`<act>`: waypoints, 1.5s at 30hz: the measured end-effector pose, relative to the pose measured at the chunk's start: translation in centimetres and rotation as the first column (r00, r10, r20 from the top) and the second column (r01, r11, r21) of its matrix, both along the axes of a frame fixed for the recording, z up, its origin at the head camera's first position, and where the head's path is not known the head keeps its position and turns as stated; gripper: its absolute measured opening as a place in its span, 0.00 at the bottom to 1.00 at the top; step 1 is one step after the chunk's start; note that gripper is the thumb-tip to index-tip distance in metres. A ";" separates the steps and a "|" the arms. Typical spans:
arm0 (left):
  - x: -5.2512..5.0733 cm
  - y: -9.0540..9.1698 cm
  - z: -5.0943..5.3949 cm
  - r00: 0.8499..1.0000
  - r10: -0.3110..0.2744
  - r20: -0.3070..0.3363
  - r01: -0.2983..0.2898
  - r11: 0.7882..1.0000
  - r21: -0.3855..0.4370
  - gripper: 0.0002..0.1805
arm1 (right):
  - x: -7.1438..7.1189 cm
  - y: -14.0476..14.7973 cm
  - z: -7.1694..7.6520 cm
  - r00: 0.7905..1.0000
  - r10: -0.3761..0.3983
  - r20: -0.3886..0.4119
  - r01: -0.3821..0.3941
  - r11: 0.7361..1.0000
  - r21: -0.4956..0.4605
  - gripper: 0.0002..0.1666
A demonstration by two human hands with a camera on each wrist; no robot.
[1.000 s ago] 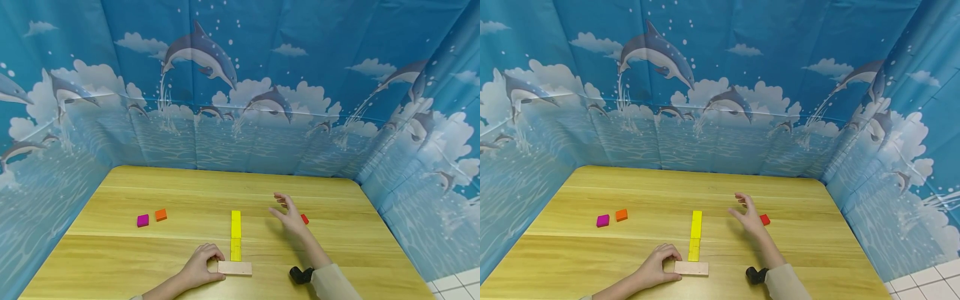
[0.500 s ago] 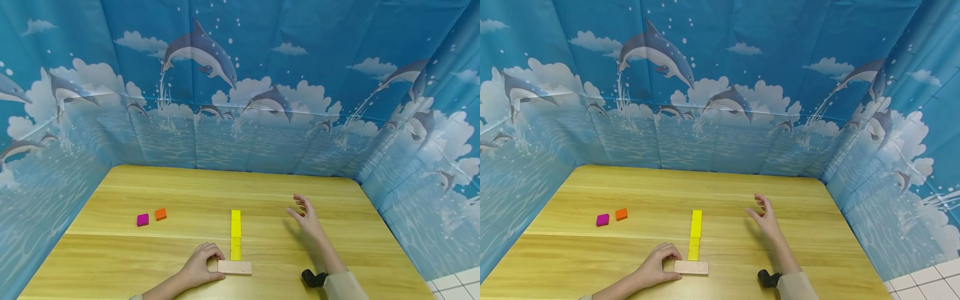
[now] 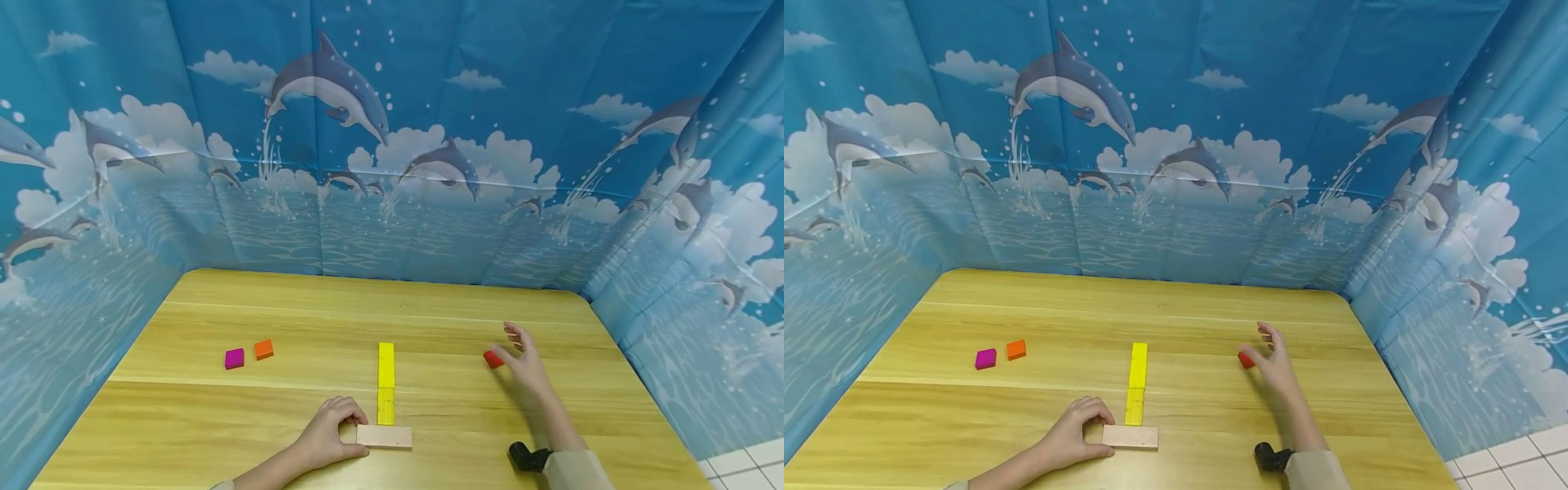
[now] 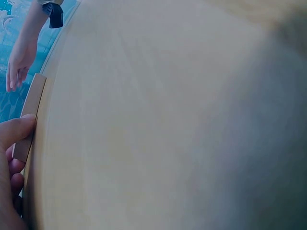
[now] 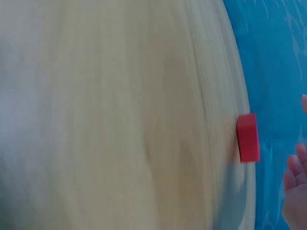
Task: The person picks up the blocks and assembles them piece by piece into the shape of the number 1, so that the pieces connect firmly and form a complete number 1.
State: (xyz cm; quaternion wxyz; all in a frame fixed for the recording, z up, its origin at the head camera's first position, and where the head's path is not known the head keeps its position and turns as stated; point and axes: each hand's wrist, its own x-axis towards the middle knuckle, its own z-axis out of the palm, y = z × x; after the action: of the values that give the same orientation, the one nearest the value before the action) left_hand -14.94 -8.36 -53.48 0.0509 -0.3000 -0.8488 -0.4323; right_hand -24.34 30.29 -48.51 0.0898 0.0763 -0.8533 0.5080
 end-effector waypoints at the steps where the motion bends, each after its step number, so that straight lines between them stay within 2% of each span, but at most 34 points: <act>1: 0.0 0.0 0.0 1.000 0.002 0.003 -0.002 1.000 -0.004 0.18 | 0.0 0.2 -0.1 1.000 0.002 0.000 -0.002 1.000 0.004 0.35; 5: -0.1 0.0 -0.2 1.000 0.003 0.020 -0.002 1.000 -0.012 0.18 | 0.0 1.2 -0.5 1.000 0.018 0.013 -0.018 0.999 0.038 0.35; 10: -0.1 0.0 -0.1 1.000 0.002 0.027 -0.001 1.000 -0.008 0.18 | 0.1 2.1 -0.9 0.996 0.051 0.072 -0.057 0.995 0.088 0.37; 19: -0.1 -0.1 -0.1 1.000 0.000 0.021 0.001 1.000 -0.006 0.18 | 0.1 2.5 -1.3 0.981 0.115 0.154 -0.129 0.988 0.081 0.41; 32: -0.1 -0.1 0.0 1.000 -0.006 0.000 0.006 1.000 0.009 0.18 | -0.1 2.7 -2.0 0.966 0.134 0.221 -0.159 0.982 0.099 0.43; 39: -0.1 0.0 -0.1 0.999 -0.002 -0.048 0.002 1.000 0.016 0.18 | -0.2 2.6 -2.5 0.974 0.129 0.186 -0.151 0.982 0.113 0.38; 45: -0.2 -0.1 0.0 0.999 0.005 -0.034 -0.004 1.000 0.010 0.18 | 0.0 2.5 -2.5 0.978 0.127 0.167 -0.148 0.982 0.119 0.35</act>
State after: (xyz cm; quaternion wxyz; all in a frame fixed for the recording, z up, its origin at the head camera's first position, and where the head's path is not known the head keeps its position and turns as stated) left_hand -15.10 -8.44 -53.52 0.0677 -0.3051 -0.8464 -0.4313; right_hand -24.37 32.80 -51.05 -0.0190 0.1004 -0.8819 0.4603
